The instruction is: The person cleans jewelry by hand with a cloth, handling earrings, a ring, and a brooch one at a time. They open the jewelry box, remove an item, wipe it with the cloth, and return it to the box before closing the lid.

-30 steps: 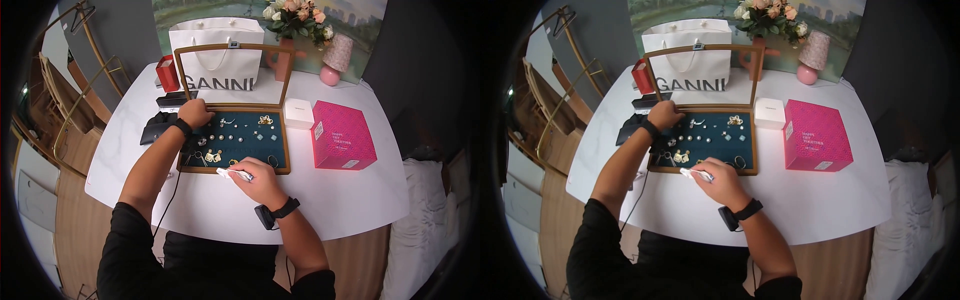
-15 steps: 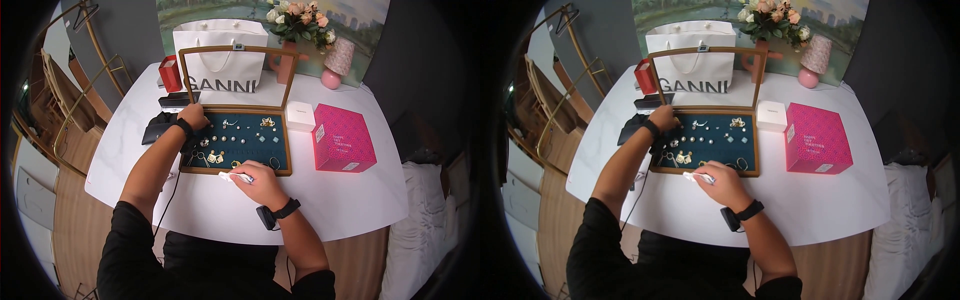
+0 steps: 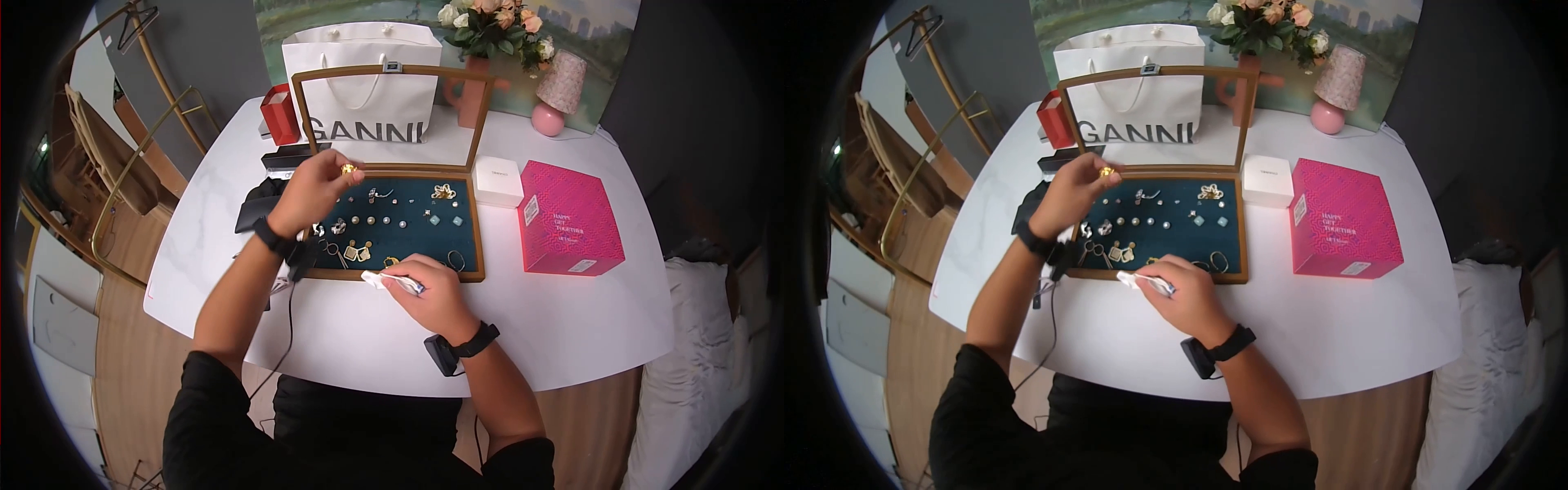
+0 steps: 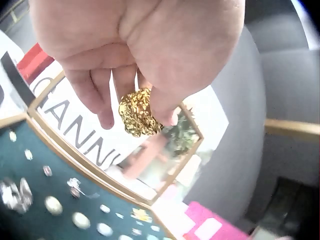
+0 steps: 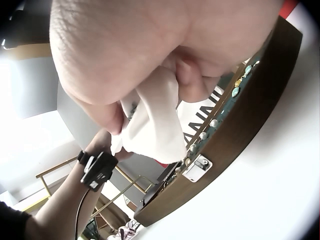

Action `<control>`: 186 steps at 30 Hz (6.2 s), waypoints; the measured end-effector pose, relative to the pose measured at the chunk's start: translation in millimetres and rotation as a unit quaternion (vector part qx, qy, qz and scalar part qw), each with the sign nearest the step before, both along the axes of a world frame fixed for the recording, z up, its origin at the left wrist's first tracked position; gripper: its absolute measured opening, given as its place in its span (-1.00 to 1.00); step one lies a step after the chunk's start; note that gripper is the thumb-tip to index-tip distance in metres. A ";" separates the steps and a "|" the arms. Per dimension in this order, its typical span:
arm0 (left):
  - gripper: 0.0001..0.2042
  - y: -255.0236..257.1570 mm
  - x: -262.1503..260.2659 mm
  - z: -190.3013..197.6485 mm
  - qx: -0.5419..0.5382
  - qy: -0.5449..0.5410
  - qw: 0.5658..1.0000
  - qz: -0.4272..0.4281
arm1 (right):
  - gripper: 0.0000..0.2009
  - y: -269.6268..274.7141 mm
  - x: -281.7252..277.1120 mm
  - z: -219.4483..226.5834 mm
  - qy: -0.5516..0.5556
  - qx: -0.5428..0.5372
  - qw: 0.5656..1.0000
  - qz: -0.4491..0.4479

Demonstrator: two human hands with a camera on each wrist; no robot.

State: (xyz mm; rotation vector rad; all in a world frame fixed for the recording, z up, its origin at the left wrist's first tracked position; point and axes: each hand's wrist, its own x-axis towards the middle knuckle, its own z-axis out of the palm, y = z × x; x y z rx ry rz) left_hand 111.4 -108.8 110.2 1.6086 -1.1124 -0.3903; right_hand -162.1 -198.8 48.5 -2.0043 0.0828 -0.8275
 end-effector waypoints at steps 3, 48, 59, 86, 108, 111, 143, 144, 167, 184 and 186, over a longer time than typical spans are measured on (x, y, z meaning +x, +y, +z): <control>-0.86 33.8 -46.4 -5.4 -0.008 0.204 0.977 -0.055 | -0.86 3.5 -1.5 6.8 -0.041 0.001 0.999 -0.008; -0.69 78.2 -133.1 -99.7 -0.054 0.597 0.798 -0.066 | -0.73 2.6 2.9 -1.0 0.031 -0.155 0.987 0.034; -0.80 80.1 -112.8 -74.6 -0.092 0.402 0.911 0.022 | -0.85 0.6 -2.8 3.6 0.036 -0.152 0.988 -0.015; -0.74 -36.0 57.8 -58.6 0.044 -0.438 0.872 0.213 | -0.87 8.9 -8.1 -18.9 0.116 -0.145 0.976 0.114; -0.78 -25.4 54.0 82.6 0.002 -0.573 0.806 0.149 | -0.55 -3.4 1.9 -15.8 0.199 0.351 0.885 0.233; -0.80 11.3 12.5 75.1 0.012 -0.562 0.820 0.110 | -0.44 -7.6 -3.0 -6.3 0.139 0.393 0.878 0.237; -0.64 79.0 -113.7 -74.9 0.054 -0.322 0.942 0.077 | -0.62 -4.9 -3.2 -11.2 0.441 0.202 0.833 0.266; -0.63 74.5 -116.2 -76.2 0.052 -0.318 0.943 0.083 | -0.61 -5.8 -2.7 -11.9 0.441 0.201 0.833 0.267; -0.78 73.6 -121.8 -89.8 -0.029 -0.220 0.970 0.103 | -0.87 45.7 -155.9 33.1 0.369 0.096 0.924 0.040; -0.66 70.1 -119.8 -85.1 0.081 -0.162 0.980 0.084 | -0.63 197.2 -344.7 -230.4 0.667 0.070 0.741 -0.008; -0.63 70.1 -120.0 -90.2 0.078 -0.190 0.975 0.082 | -0.62 201.8 -340.6 -234.6 0.674 0.105 0.731 -0.029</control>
